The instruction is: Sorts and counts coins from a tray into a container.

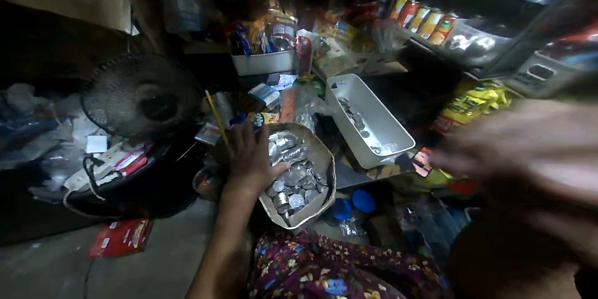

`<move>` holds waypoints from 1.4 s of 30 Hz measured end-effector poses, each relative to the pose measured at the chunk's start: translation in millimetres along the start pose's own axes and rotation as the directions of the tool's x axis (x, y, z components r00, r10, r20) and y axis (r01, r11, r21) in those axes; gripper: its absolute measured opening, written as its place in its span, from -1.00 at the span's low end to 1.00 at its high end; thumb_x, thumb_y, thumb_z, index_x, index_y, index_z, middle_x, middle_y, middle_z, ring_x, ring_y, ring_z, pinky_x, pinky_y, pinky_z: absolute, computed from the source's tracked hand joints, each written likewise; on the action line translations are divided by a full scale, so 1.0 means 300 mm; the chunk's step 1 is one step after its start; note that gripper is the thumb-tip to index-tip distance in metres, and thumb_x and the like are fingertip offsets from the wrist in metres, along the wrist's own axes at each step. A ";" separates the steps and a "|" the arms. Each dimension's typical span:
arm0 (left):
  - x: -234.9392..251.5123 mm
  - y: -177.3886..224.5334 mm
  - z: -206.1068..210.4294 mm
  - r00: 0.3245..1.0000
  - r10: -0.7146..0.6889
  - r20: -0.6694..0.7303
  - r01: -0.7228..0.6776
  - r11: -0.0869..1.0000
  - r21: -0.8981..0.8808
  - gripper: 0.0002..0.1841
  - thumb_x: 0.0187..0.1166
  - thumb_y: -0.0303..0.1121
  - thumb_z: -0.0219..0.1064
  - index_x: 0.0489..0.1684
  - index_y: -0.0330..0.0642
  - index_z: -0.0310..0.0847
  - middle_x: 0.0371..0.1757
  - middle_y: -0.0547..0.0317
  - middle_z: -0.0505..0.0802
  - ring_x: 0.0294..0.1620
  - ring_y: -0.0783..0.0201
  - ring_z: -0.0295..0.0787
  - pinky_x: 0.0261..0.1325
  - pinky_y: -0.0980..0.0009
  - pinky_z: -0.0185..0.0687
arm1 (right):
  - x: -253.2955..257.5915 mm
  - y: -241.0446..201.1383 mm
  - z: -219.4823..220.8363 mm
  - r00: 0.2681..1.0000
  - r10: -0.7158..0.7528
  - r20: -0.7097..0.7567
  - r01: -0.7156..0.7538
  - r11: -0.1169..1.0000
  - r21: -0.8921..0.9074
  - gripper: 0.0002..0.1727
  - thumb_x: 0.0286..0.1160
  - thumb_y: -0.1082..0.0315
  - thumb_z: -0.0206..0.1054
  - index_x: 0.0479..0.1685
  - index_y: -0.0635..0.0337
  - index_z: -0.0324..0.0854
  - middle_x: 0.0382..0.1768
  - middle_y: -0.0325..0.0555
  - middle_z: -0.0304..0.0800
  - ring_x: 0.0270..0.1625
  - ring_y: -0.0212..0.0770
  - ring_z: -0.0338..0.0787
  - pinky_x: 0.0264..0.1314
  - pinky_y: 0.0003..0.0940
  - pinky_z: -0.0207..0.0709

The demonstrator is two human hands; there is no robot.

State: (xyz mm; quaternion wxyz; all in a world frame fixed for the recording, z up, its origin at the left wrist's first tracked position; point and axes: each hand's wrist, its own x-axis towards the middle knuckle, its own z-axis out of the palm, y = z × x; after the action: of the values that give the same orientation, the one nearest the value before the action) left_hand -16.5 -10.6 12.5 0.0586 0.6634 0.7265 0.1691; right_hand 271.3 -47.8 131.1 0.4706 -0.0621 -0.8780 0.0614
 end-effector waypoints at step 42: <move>0.026 -0.015 0.031 0.975 0.222 0.026 -0.223 0.974 0.039 -0.29 0.40 -0.07 0.60 0.63 0.10 0.53 0.72 -0.14 0.46 0.82 -0.40 -0.02 0.59 -0.61 -0.19 | -0.197 0.434 -0.045 0.564 0.787 0.249 -0.522 0.574 -0.631 -0.73 0.35 0.43 0.58 0.04 0.23 0.83 -0.01 0.23 0.83 0.12 0.28 0.79 0.24 0.29 0.60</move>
State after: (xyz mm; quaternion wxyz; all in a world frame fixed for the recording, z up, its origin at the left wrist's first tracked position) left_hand -18.9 -1.6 3.4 0.0334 0.7434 0.6504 0.1524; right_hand 321.8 71.0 68.4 0.1291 -0.4946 -0.8590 0.0283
